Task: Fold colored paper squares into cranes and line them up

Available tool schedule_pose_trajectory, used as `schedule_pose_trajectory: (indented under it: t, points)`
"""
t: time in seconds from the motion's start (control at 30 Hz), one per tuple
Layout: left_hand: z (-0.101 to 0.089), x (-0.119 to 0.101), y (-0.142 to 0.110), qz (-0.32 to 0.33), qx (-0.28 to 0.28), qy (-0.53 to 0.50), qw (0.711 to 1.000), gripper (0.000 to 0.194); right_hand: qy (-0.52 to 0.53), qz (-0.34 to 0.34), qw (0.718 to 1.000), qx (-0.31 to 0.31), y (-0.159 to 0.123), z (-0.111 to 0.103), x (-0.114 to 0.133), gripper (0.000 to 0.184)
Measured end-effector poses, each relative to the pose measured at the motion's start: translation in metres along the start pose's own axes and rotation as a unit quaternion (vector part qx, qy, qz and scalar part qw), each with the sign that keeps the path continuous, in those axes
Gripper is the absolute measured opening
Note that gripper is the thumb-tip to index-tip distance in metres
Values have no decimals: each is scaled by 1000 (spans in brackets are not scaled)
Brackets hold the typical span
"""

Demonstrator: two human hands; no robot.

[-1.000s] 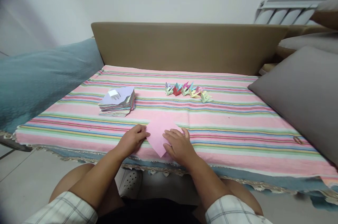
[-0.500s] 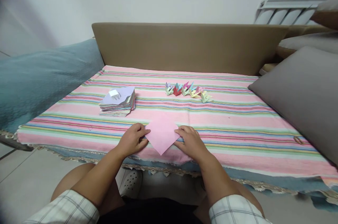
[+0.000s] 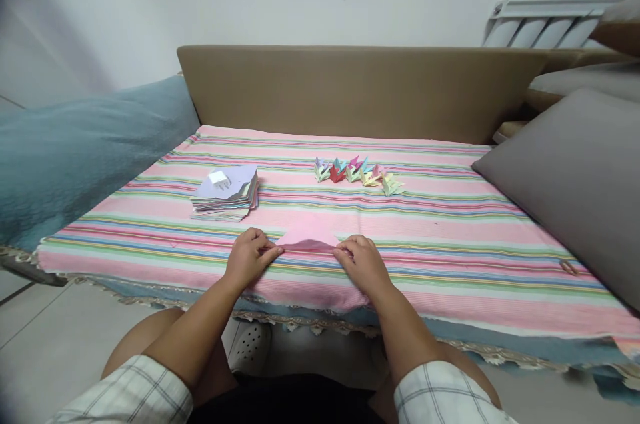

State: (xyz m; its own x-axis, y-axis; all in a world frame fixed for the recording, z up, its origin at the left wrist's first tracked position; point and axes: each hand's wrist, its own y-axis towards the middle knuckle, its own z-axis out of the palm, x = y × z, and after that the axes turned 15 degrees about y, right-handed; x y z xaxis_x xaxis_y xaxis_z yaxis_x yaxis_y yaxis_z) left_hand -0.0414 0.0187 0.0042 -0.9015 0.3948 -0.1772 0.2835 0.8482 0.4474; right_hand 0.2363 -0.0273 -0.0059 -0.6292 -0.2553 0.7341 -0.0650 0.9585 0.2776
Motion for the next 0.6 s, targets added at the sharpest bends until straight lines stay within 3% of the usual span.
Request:
schedule_pose_trajectory:
  t: [0.13, 0.27, 0.37, 0.47, 0.6]
  points:
    - [-1, -5, 2, -38, -1, 30, 999, 29, -32, 13, 999, -22, 5, 4, -2, 33]
    - [0, -7, 3, -43, 11, 62, 997, 24, -62, 35, 995, -63, 9, 11, -3, 34]
    - [2, -11, 2, -36, -20, 92, 995, 28, -77, 52, 993, -78, 10, 13, 0, 32]
    - [5, -21, -3, 23, -63, 111, 992, 28, -86, 60, 991, -82, 10, 15, 3, 28]
    - [5, -44, -11, 168, -37, 110, 979, 28, -89, 50, 990, -99, 11, 16, 1, 21]
